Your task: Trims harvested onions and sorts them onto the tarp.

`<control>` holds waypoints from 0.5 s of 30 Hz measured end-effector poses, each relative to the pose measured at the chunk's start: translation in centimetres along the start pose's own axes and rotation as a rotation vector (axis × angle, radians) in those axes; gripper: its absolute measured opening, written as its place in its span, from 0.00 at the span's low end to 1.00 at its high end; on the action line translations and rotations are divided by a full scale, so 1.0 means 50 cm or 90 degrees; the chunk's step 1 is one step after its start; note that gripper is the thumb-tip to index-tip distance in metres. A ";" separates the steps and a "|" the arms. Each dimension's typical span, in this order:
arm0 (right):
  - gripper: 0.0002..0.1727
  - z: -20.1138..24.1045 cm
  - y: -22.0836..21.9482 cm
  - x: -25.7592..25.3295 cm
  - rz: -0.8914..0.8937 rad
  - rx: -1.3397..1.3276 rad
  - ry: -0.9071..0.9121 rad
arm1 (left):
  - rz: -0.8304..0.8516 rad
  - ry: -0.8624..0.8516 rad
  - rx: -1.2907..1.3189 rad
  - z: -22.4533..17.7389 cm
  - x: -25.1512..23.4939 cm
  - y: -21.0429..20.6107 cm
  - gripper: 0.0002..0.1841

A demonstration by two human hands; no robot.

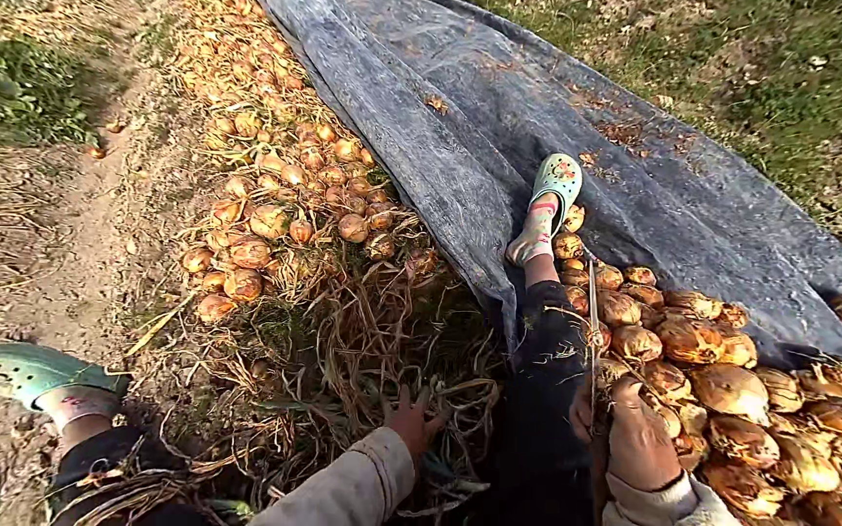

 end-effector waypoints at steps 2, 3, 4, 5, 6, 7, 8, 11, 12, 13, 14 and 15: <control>0.29 0.001 -0.015 0.002 0.034 -0.013 0.006 | -0.026 -0.028 0.028 0.031 0.034 -0.040 0.49; 0.28 0.000 -0.020 0.005 0.052 -0.020 0.008 | -0.023 -0.043 0.031 0.053 0.057 -0.053 0.44; 0.26 -0.002 -0.023 0.010 0.072 -0.019 0.005 | -0.012 -0.055 0.024 0.079 0.082 -0.064 0.39; 0.26 -0.005 -0.025 0.014 0.094 -0.014 0.003 | 0.001 -0.054 0.009 0.108 0.109 -0.070 0.36; 0.25 -0.009 -0.028 0.017 0.112 -0.010 0.000 | 0.001 -0.043 -0.010 0.142 0.137 -0.070 0.35; 0.24 -0.013 -0.033 0.020 0.125 -0.005 -0.007 | -0.008 -0.016 -0.021 0.178 0.168 -0.064 0.35; 0.24 -0.015 -0.040 0.023 0.131 -0.002 -0.019 | -0.019 0.022 -0.030 0.218 0.198 -0.054 0.33; 0.24 -0.027 -0.072 0.028 0.150 0.002 -0.062 | -0.028 0.147 -0.056 0.335 0.299 -0.030 0.30; 0.24 -0.032 -0.086 0.027 0.156 0.002 -0.074 | -0.033 0.181 -0.066 0.369 0.337 -0.027 0.30; 0.23 -0.038 -0.100 0.025 0.164 0.005 -0.089 | -0.057 0.220 -0.075 0.403 0.378 -0.030 0.30; 0.23 -0.043 -0.112 0.023 0.173 0.012 -0.106 | -0.100 0.268 -0.078 0.438 0.425 -0.040 0.29; 0.22 -0.050 -0.123 0.021 0.182 0.027 -0.123 | -0.164 0.315 -0.082 0.480 0.479 -0.058 0.28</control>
Point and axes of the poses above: each hand's wrist, its own x-axis away from the middle knuckle, its own y-axis out of the back of the hand, z = x × y, the point moved 1 cm from there along -x, towards the middle knuckle, and after that the axes turned 4 degrees about y, right-handed, at the moved point
